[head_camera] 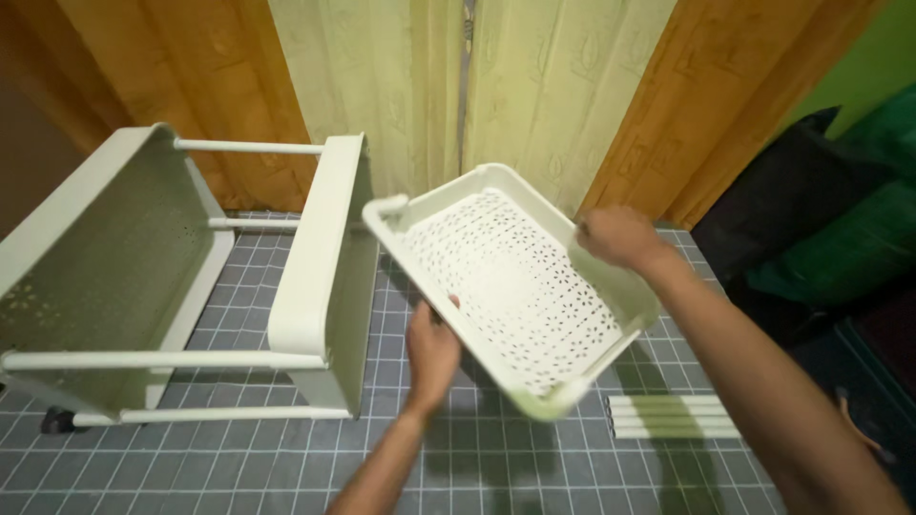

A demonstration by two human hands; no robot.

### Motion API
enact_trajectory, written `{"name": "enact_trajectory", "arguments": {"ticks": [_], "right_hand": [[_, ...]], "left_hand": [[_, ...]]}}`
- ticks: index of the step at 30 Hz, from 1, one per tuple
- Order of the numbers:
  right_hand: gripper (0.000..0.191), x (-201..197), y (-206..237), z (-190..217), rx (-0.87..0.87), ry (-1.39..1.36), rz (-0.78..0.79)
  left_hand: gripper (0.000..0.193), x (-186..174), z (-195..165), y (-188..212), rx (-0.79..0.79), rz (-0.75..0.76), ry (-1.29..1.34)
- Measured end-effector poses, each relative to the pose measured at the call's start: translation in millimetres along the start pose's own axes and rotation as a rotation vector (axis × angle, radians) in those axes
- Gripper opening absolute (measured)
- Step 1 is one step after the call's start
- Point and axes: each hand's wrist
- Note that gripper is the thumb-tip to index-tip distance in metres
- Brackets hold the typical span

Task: The person assembles a three-tier rolling storage cart on a bed. They attach white plastic side panels to horizontal support poles, connect the pole frame sections together, fit the perforated baskets onto the frame, press black caster wheels onto the leg ends, then stand the finished cart upright on the floor.

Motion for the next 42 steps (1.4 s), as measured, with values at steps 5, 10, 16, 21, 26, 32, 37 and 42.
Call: {"name": "enact_trajectory", "arguments": {"ticks": [5, 10, 16, 21, 26, 32, 37, 42], "right_hand": [[0.032, 21, 59, -12, 0.032, -0.156, 0.055], [0.031, 48, 123, 6, 0.245, -0.401, 0.016], [0.034, 99, 149, 21, 0.275, -0.458, -0.079], [0.031, 111, 159, 26, 0.214, -0.404, -0.154], [0.035, 92, 176, 33, 0.288, -0.378, -0.071], [0.032, 62, 234, 101, -0.008, -0.493, -0.034], [0.045, 87, 257, 175, -0.348, -0.491, -0.217], [0.034, 114, 256, 194, -0.286, -0.500, -0.244]], "left_hand": [[0.043, -34, -5, -10, 0.082, 0.083, -0.112], [0.054, -53, -7, 11, -0.045, 0.254, 0.039], [0.047, -55, 16, 26, -0.039, 0.224, -0.057], [0.036, -66, 22, 35, 0.129, 0.303, -0.164], [0.044, -86, 25, 57, -0.111, 0.352, 0.069], [0.033, -95, -35, 130, 0.183, 0.125, -0.408], [0.039, -97, -79, 129, 0.494, 0.514, -0.613], [0.029, -87, -91, 112, 0.678, 0.718, -0.795]]}}
Point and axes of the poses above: each hand's wrist, its own y-axis away from the middle knuckle, its own x-axis out of the palm, z = x × y, and after that the axes turned 3 degrees about z, right-handed
